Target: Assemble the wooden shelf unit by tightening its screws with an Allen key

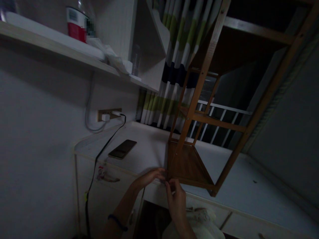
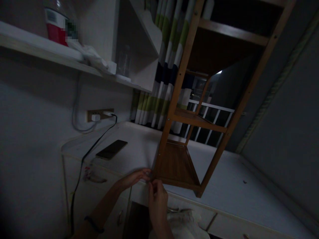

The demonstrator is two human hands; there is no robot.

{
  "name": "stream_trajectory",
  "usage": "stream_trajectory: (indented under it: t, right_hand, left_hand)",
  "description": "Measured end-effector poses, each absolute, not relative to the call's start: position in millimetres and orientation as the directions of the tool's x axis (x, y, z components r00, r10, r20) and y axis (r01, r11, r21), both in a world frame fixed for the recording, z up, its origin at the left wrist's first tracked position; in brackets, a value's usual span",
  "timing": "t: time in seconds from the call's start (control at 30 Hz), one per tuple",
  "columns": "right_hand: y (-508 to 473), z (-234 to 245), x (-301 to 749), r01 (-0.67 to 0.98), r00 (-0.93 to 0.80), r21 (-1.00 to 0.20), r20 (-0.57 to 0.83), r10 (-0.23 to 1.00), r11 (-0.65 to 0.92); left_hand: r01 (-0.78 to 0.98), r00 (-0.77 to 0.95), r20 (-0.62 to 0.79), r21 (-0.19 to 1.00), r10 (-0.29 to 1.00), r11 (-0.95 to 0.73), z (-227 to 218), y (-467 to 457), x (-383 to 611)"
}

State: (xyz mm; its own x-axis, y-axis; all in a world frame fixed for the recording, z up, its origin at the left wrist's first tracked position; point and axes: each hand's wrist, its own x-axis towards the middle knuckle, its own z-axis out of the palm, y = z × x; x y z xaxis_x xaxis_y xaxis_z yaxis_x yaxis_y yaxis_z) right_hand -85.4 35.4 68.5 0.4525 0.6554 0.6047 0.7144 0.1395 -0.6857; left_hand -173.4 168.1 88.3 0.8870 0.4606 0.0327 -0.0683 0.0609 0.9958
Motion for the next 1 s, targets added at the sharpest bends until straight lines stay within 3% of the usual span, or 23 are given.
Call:
stream_trajectory:
  t: [0.2,0.33,0.43,0.57,0.83,0.9,1.0]
  right_hand:
    - [35,60,-78,0.335,0.597,-0.925,0.357,0.719,0.181]
    - [36,53,-74,0.159,0.602,-0.965,0.262,0.754,0.209]
    - [35,51,-70,0.027,0.611,-0.976,0.186,0.769,0.215]
    - [33,52,-66,-0.050,0.625,-0.980,0.118,0.771,0.190]
    - [30,50,-66,0.051,0.648,-0.992,0.121,0.752,0.115]
    - [29,47,-65,0.170,0.654,-0.979,0.195,0.731,0.109]
    - [27,45,-63,0.444,0.608,-0.882,0.425,0.671,0.156]
  left_hand:
    - [-0.076,0.877,0.068,0.997,0.476,-0.002,94,165,-177]
    - [-0.044,0.872,0.058,0.998,0.485,-0.042,91,165,-176]
    - [-0.064,0.911,0.064,0.998,0.407,-0.014,84,167,-174]
    - [-0.079,0.913,0.089,0.996,0.399,-0.041,74,167,-171]
    - [-0.045,0.851,0.117,0.988,0.513,-0.151,72,156,-167]
    - [-0.044,0.833,0.121,0.987,0.539,-0.154,72,155,-166]
    - [-0.055,0.830,0.124,0.988,0.544,-0.142,71,155,-167]
